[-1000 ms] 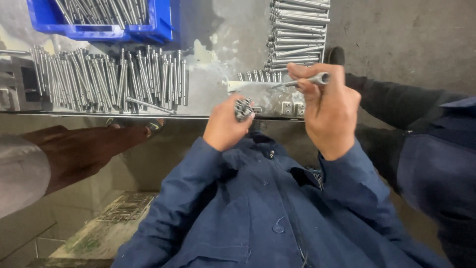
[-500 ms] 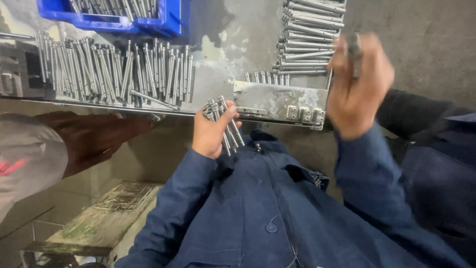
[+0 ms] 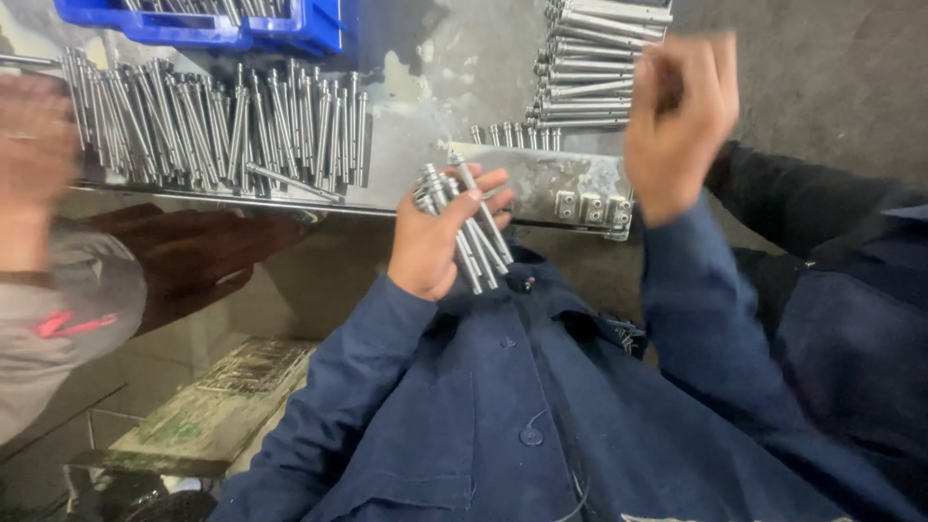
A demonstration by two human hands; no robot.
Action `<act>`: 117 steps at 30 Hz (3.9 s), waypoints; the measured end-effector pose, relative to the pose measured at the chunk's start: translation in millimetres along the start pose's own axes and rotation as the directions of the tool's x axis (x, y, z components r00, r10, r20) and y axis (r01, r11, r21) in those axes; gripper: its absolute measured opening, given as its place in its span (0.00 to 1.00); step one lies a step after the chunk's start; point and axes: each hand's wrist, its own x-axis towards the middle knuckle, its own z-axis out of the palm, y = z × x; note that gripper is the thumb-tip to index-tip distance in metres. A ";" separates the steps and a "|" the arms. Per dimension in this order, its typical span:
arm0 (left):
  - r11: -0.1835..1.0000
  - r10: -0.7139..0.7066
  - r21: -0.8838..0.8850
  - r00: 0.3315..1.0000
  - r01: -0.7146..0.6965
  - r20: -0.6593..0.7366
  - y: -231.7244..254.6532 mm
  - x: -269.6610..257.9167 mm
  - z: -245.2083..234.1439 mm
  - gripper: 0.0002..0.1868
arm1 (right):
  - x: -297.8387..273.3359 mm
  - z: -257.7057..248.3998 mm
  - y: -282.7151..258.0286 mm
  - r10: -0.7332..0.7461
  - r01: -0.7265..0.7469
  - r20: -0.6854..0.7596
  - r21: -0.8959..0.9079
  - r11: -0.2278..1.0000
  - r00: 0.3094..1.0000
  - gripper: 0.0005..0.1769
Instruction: The person picks up metal rods from a table and places them into a metal jig with multiple holes. They repeatedly pick up rods, insert them into the jig, and then remove them to place them in a pile on the table. The process is repeated throughout the clip.
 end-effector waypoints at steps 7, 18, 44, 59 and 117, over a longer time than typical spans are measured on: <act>0.956 0.125 0.245 0.979 -0.161 0.158 -57.9 0.2 24.4 0.22 | -91.0 -29.6 -88.9 0.487 -0.675 0.536 0.232 0.700 0.689 0.28; 0.996 -0.016 0.090 0.999 0.012 0.050 -51.0 7.1 -11.1 0.15 | -175.8 -26.3 -51.5 0.841 -0.911 0.353 0.196 0.363 0.411 0.21; -0.460 0.069 0.831 0.921 -0.313 0.384 -23.3 3.2 -24.7 0.35 | -170.9 -15.1 -31.2 0.885 -0.954 0.405 0.273 0.122 0.230 0.22; -0.516 0.146 0.800 0.889 -0.305 0.434 -35.8 8.2 -23.4 0.30 | -153.3 -12.7 -38.3 0.872 -0.945 0.473 0.326 -0.043 0.124 0.28; -0.577 0.187 0.737 0.822 -0.352 0.538 -47.0 23.8 -37.7 0.17 | -156.4 -12.4 -31.8 0.845 -0.901 0.516 0.419 -0.110 0.137 0.25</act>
